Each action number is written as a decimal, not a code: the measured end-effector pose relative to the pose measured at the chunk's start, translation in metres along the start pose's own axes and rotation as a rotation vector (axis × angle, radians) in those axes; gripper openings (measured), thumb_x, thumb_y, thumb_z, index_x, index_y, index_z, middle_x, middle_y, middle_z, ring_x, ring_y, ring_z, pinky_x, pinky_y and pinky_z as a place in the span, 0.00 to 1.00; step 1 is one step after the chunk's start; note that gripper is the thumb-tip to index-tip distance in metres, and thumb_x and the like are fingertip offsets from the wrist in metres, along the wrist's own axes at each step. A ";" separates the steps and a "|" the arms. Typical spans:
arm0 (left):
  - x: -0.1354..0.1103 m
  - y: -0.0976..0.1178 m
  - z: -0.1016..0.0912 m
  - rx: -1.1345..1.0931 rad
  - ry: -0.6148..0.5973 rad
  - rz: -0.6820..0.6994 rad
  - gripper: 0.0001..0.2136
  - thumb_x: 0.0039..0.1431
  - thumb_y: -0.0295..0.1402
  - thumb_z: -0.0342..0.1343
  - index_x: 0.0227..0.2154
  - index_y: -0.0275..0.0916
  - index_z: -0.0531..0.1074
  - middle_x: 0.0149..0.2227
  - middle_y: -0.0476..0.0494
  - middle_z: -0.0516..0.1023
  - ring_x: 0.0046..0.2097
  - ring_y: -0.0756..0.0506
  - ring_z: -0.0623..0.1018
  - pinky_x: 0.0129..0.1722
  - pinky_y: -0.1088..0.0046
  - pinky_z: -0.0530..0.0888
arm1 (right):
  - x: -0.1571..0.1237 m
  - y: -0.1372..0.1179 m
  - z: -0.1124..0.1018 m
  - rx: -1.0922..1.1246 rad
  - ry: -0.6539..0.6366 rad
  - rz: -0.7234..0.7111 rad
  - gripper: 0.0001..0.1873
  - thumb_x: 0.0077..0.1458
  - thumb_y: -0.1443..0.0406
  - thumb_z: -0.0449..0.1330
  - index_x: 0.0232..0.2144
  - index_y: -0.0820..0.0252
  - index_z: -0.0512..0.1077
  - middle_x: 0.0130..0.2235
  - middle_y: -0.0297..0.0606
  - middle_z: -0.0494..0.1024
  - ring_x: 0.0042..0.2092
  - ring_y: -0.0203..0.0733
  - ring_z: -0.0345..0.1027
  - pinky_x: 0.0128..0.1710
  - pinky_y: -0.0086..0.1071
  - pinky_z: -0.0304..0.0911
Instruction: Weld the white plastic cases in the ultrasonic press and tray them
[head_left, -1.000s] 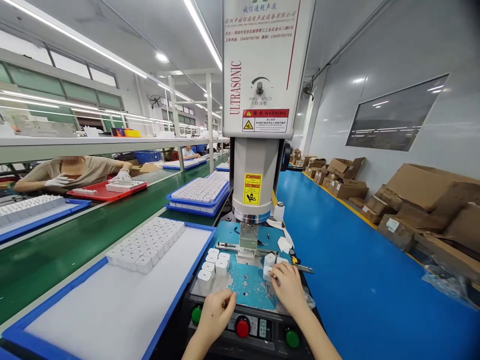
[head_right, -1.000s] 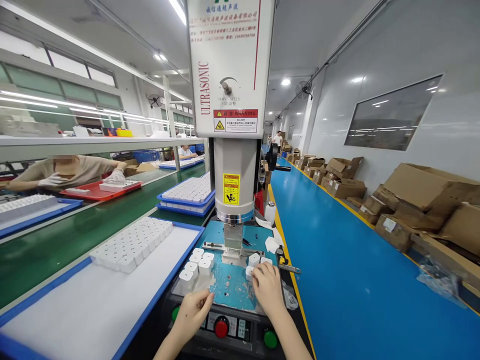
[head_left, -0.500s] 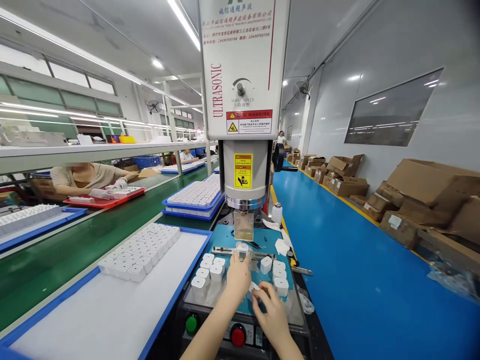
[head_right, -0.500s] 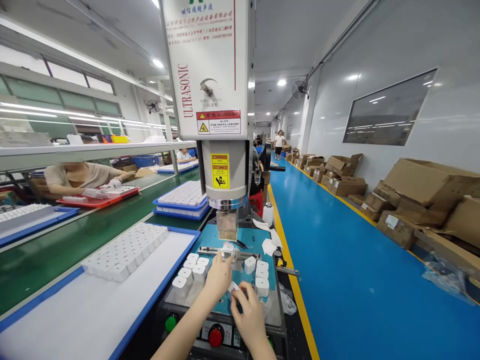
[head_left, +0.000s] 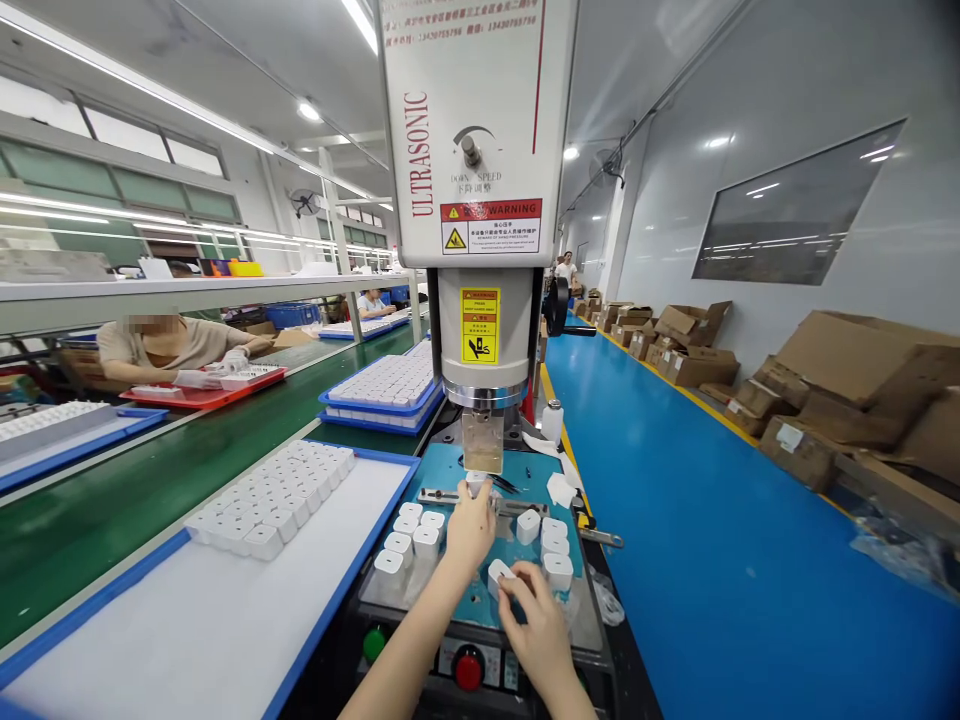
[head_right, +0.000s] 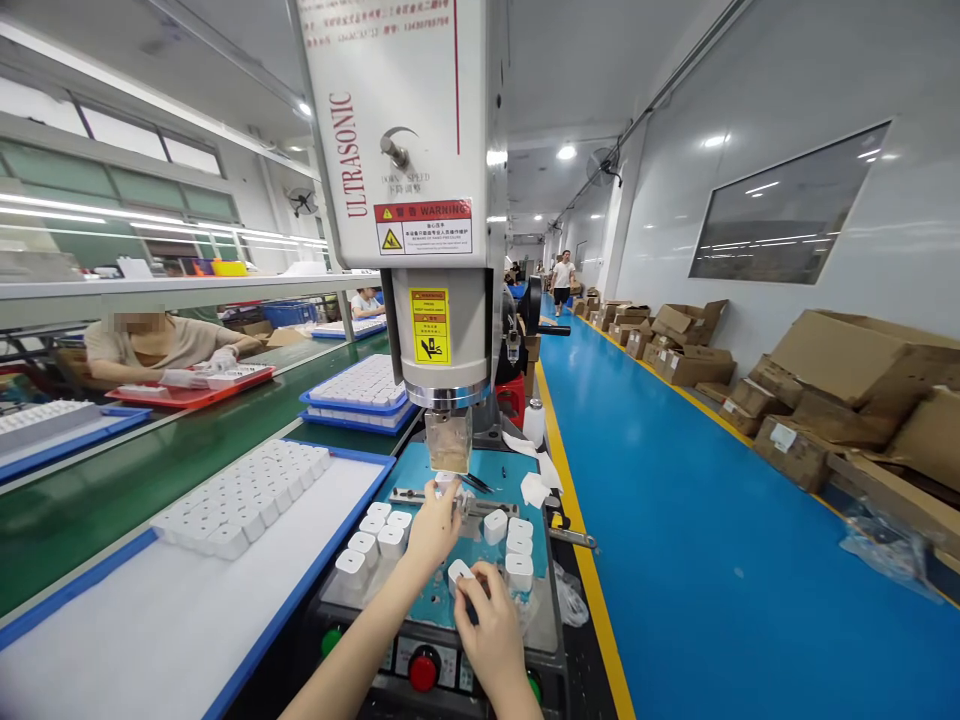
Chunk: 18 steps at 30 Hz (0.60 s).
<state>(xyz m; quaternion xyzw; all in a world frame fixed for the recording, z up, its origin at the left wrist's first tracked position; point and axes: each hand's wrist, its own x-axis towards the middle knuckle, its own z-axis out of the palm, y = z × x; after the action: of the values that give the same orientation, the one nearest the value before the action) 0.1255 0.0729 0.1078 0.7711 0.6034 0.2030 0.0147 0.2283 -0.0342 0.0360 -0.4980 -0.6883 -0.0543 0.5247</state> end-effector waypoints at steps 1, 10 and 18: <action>-0.003 0.000 -0.005 -0.020 0.037 -0.006 0.24 0.60 0.27 0.43 0.60 0.48 0.55 0.57 0.33 0.54 0.43 0.43 0.75 0.39 0.69 0.70 | 0.000 0.001 -0.001 -0.004 -0.010 -0.003 0.09 0.57 0.68 0.50 0.34 0.55 0.71 0.39 0.43 0.70 0.36 0.40 0.69 0.35 0.32 0.67; -0.110 -0.032 -0.017 -0.173 0.148 -0.100 0.20 0.62 0.33 0.42 0.57 0.47 0.62 0.57 0.33 0.57 0.51 0.38 0.71 0.40 0.66 0.73 | -0.004 0.005 -0.002 -0.024 -0.066 0.018 0.10 0.58 0.66 0.50 0.38 0.55 0.71 0.42 0.44 0.70 0.37 0.41 0.70 0.32 0.30 0.68; -0.130 -0.049 -0.001 -0.068 0.053 -0.212 0.23 0.61 0.27 0.44 0.59 0.46 0.60 0.65 0.34 0.50 0.62 0.35 0.60 0.47 0.65 0.71 | 0.046 -0.006 -0.010 -0.024 -0.064 0.108 0.09 0.59 0.64 0.50 0.36 0.56 0.71 0.43 0.43 0.69 0.42 0.41 0.69 0.35 0.29 0.66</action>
<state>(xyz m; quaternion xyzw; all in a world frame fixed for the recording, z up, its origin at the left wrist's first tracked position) 0.0556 -0.0359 0.0570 0.6962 0.6745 0.2412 0.0464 0.2325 -0.0142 0.0787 -0.5424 -0.6762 -0.0182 0.4983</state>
